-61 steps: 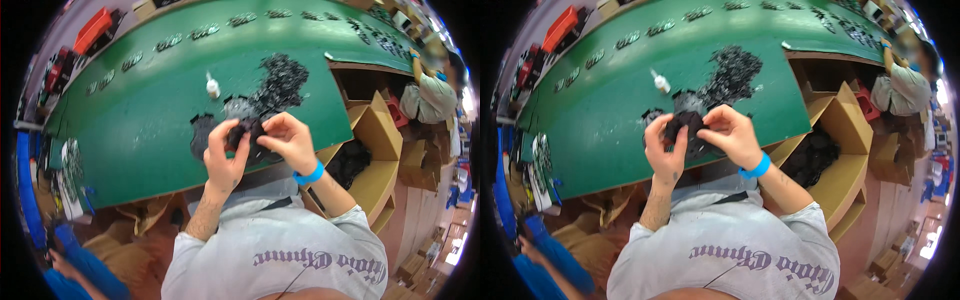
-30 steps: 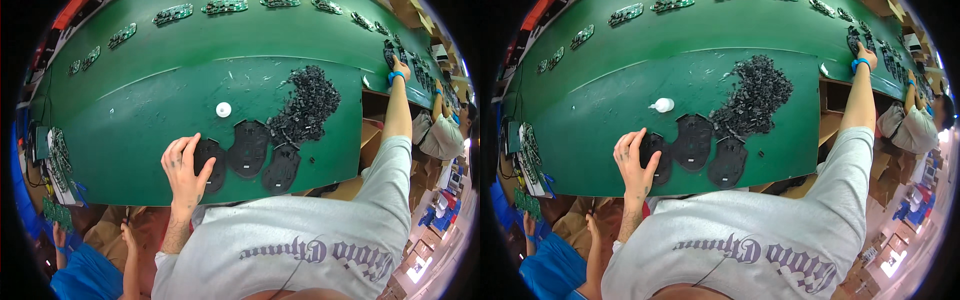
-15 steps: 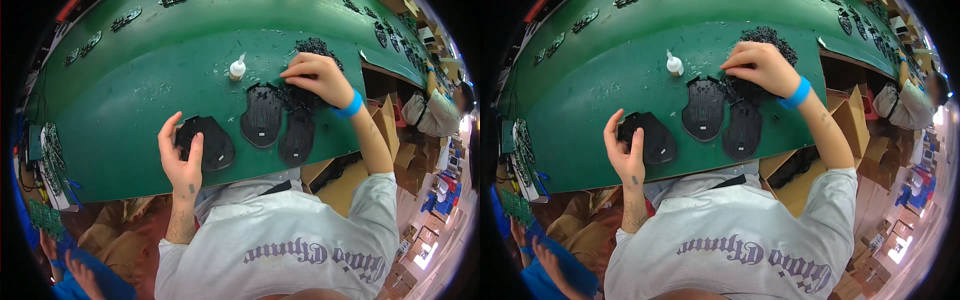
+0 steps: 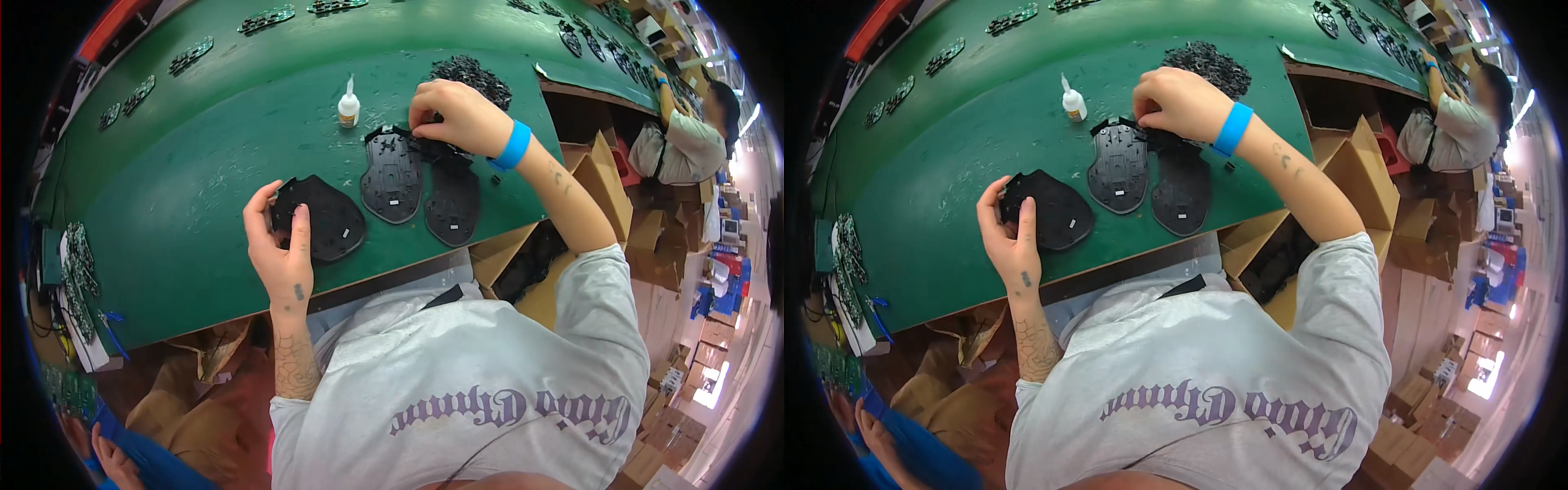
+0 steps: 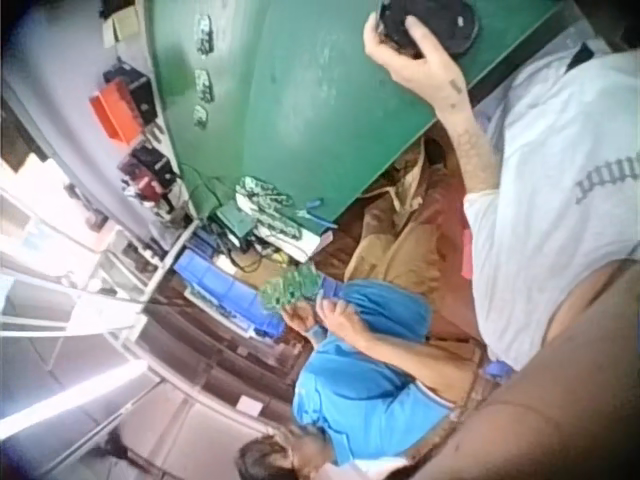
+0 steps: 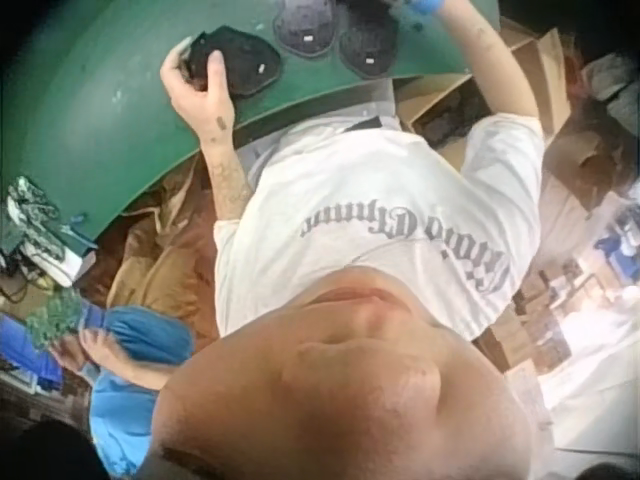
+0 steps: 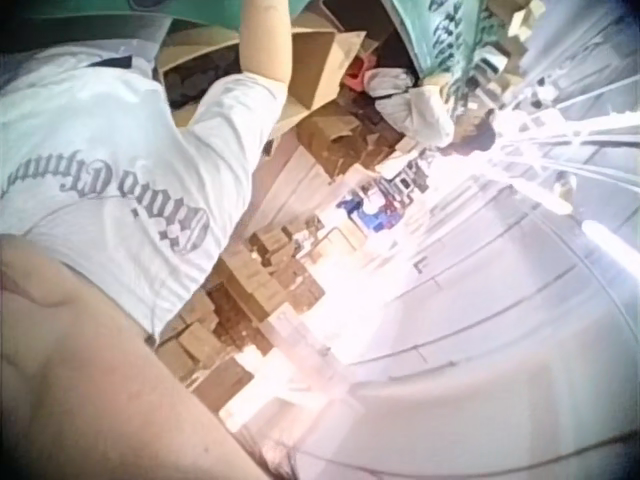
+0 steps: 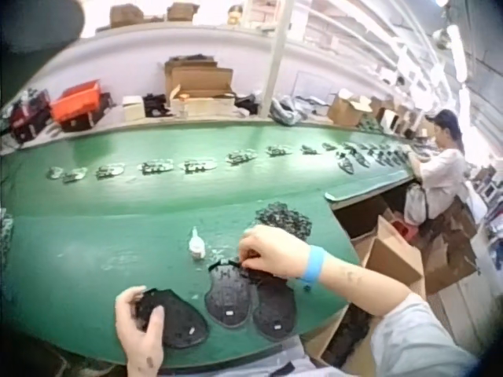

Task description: Applying adhesive and assembling internal components into computer mouse bottom shells on a factory production line.

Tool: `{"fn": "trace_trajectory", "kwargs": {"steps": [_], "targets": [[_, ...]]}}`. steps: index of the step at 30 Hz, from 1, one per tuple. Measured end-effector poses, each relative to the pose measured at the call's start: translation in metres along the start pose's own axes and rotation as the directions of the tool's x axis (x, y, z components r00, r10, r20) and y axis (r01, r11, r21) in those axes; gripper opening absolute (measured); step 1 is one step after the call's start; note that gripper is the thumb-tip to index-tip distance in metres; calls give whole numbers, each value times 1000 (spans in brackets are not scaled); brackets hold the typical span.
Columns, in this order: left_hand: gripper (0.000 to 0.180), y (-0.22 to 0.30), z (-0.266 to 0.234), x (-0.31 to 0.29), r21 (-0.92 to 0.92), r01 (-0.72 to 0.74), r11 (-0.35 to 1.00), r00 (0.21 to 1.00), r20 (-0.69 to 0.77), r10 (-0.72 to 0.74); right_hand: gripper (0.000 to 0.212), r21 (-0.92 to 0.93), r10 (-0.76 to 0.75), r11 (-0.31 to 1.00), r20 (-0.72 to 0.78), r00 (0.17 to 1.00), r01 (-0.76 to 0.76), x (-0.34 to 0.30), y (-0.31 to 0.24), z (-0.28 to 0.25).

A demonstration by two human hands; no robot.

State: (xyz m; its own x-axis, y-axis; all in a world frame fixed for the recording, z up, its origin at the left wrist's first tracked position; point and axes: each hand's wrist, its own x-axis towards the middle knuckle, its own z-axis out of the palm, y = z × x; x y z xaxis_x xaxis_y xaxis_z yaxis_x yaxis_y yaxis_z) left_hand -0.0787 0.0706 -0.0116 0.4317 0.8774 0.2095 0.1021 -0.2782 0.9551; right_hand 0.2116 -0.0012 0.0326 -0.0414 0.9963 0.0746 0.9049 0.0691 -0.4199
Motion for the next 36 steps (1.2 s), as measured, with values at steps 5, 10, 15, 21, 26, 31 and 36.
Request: {"fn": "trace_trajectory", "kwargs": {"steps": [5,10,15,21,26,31,36], "targets": [[36,3,3,1,-28,-8,1000,1000,15,8,9,83,130,988,-41,991,-126,-10,2,5],[37,8,8,-3,-70,7,998,1000,-22,-9,9,-50,28,998,-233,972,-40,-18,-7,6],[37,18,24,-12,-47,-51,998,997,-61,48,10,696,403,715,-327,855,-71,-47,-62,4],[42,29,43,-11,-82,-244,966,969,30,247,12,787,383,617,-279,881,-19,-50,-97,34],[43,26,53,-9,-93,-320,943,943,62,327,10,851,480,524,-277,832,-19,-57,-94,36],[43,21,63,-4,-52,-442,896,891,91,445,16,892,508,448,-306,805,56,-59,-79,46],[43,37,65,2,-135,-251,958,935,224,277,32,984,565,168,-44,824,-63,-63,-68,22]]}}
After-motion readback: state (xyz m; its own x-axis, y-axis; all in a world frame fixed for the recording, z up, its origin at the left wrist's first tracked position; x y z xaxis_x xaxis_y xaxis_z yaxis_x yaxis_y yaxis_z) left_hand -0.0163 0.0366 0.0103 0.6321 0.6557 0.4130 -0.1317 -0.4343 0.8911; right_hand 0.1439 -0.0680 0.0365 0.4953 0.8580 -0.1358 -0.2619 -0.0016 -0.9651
